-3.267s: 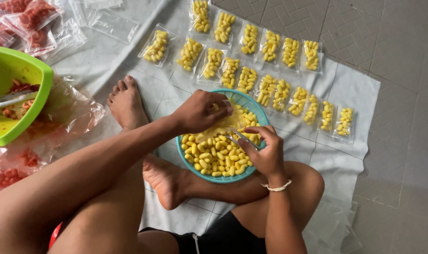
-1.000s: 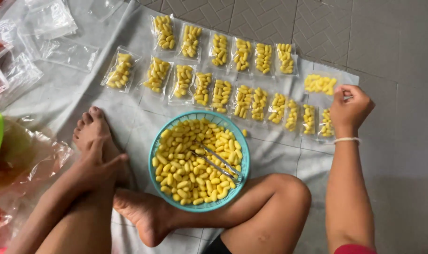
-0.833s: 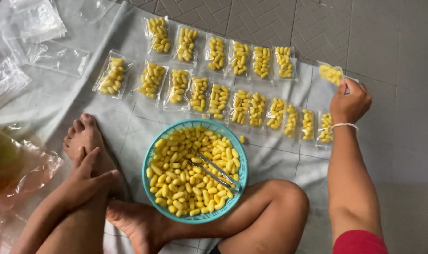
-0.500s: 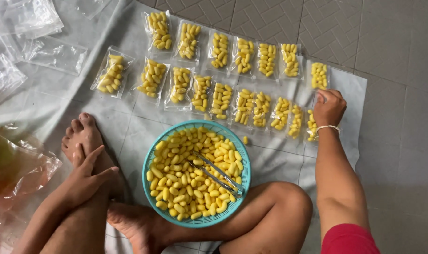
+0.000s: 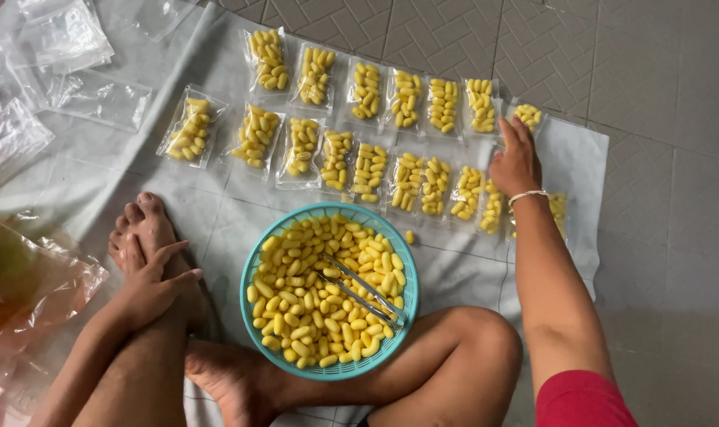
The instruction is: Packaging small yellow snacks into plastic bags using tongs
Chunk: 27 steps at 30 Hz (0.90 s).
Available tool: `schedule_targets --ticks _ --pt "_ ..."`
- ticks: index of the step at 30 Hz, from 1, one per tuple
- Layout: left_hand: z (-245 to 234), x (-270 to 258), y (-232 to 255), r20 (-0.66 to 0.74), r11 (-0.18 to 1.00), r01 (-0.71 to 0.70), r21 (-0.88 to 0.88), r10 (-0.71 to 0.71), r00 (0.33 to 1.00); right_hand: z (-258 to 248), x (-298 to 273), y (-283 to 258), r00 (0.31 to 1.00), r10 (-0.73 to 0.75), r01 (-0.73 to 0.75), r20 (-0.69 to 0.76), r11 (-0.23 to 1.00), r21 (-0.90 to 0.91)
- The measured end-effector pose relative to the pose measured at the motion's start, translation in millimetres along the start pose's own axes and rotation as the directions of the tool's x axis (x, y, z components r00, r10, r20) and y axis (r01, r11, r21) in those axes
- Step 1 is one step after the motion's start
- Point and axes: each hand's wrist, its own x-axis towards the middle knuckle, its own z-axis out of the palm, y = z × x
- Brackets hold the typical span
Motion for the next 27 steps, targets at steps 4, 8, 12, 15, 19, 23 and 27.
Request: schedule_targets --ticks 4,8,12,15,19,23,27 --pt "4 7 -10 -0.046 1.0 -0.008 -0.009 0.007 0.999 -23 9 -66 0.927 0.273 -0.273 0.256 0.961 -0.037" --pt "4 8 -9 -0.047 0.999 -0.049 -0.004 0.049 0.998 -20 11 -74 0.882 0.341 -0.319 0.325 0.94 -0.121" --pt "9 16 -20 -0.1 0.993 -0.104 0.048 0.109 0.989 -1 3 -49 0.954 0.146 -0.11 0.261 0.983 -0.147" --pt "10 16 -18 -0.099 0.995 -0.092 0.049 0.096 0.99 -3 -6 -52 0.941 0.213 -0.153 0.265 0.961 -0.231" --pt "7 13 -14 -0.085 0.996 -0.079 0.034 0.081 0.993 -1 -9 -48 0.942 0.219 -0.171 0.253 0.965 -0.198" --pt "8 14 -14 -0.095 0.998 -0.049 0.033 0.052 0.994 9 7 -36 0.994 0.087 -0.071 0.073 0.979 -0.191" --pt "6 14 -13 -0.082 0.998 -0.053 0.03 0.055 0.995 -9 20 -66 0.936 0.212 -0.185 0.282 0.976 -0.118"
